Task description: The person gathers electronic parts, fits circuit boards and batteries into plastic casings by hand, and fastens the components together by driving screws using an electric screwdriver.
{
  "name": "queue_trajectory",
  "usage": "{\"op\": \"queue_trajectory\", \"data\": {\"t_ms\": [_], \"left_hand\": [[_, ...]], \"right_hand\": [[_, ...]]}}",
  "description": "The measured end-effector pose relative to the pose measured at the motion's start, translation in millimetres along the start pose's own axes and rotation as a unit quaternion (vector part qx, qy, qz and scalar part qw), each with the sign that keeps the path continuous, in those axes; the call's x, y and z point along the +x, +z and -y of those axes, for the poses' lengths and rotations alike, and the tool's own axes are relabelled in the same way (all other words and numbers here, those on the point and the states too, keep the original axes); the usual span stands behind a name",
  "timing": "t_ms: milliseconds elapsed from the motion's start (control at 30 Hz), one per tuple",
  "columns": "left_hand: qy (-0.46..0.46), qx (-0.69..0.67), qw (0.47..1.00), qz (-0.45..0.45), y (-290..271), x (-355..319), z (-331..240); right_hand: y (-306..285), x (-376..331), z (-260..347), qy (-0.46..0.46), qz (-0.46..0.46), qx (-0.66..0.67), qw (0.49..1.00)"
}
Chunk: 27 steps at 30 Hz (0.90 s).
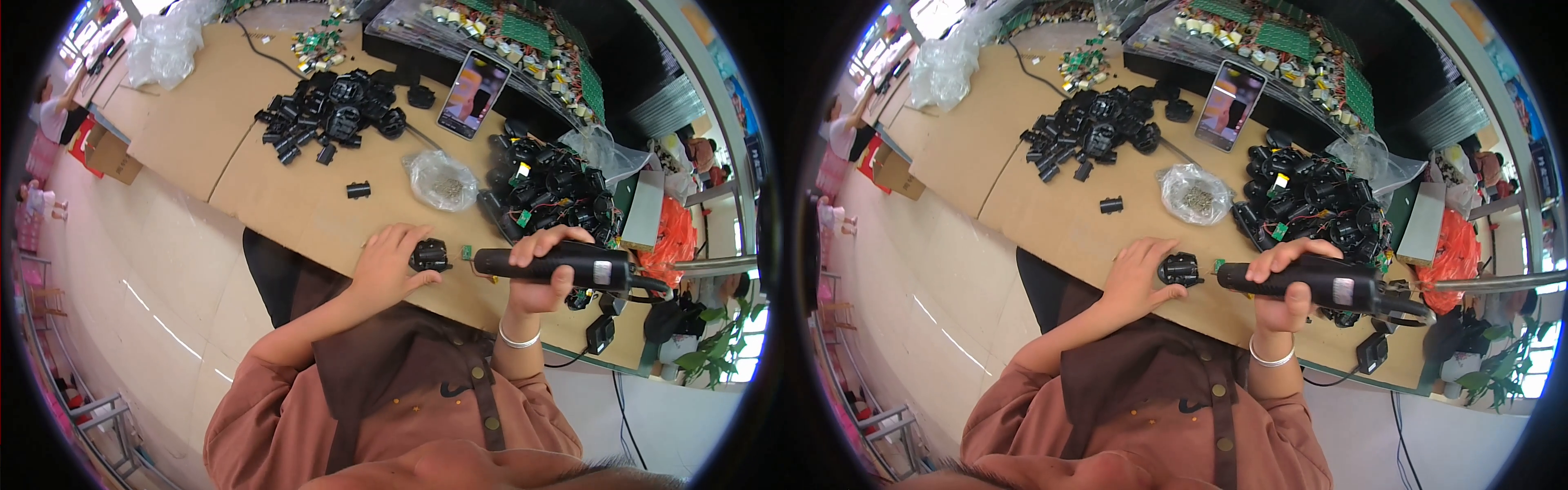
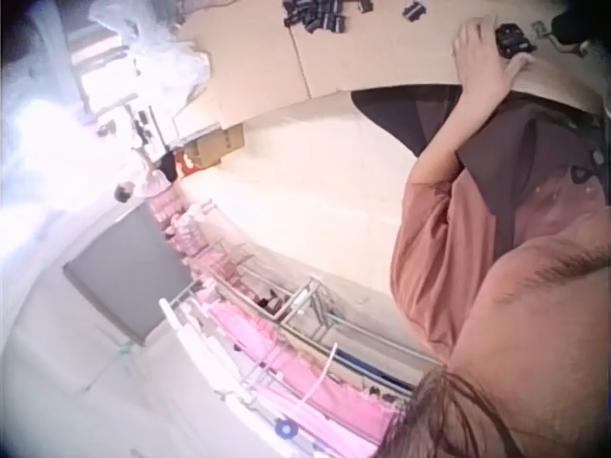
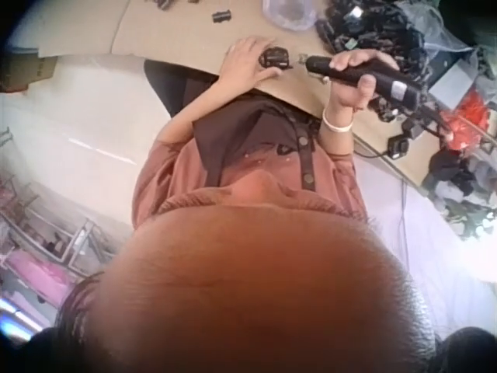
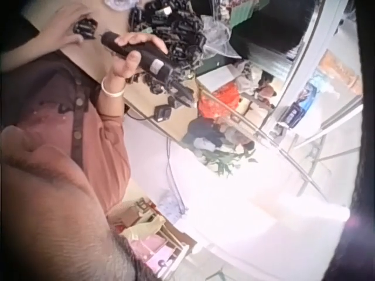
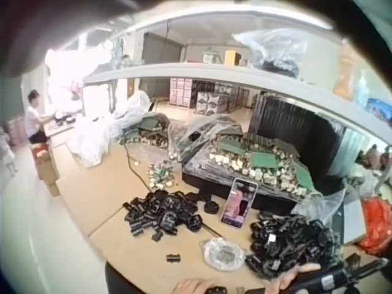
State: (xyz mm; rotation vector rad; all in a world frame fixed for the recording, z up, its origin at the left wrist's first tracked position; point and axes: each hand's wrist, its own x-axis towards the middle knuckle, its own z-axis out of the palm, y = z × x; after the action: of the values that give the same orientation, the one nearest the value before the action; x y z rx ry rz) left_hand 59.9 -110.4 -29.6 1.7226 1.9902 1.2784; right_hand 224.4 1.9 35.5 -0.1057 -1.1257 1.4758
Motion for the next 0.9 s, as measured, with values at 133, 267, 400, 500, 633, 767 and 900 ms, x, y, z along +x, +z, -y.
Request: {"op": "queue_trajectory", "data": {"t_ms": [133, 267, 400, 500, 633, 767, 900], "left_hand": [[-0.043, 0.038, 0.996, 0.067, 7, 1, 9], [-0.052, -0.053, 0.995, 0.059, 8, 4, 6], [-0.109, -0.255, 0.960, 0.037, 14, 6, 10], [-0.068, -0.159, 0.984, 0.045, 11, 10, 8], [-0.016, -0.106, 0.993, 0.057, 10, 11, 11], [-0.039, -0.119, 0.990, 0.069, 10, 9, 12], [-0.086, -0.160, 0.979, 0.088, 9, 7, 11]], "right_hand": [[-12, -7, -11, -0.009, -0.009, 0.011, 1.000], [-17, -7, -12, -0.020, -0.028, 0.012, 0.999], [-21, -5, -10, -0.014, -0.060, 0.041, 0.997], [-23, -7, -9, -0.006, -0.061, 0.034, 0.998], [-21, -8, -8, 0.004, -0.055, 0.001, 0.998], [-20, -10, -7, 0.009, -0.055, -0.011, 0.998], [-20, -12, -4, 0.016, -0.053, -0.007, 0.998]]}}
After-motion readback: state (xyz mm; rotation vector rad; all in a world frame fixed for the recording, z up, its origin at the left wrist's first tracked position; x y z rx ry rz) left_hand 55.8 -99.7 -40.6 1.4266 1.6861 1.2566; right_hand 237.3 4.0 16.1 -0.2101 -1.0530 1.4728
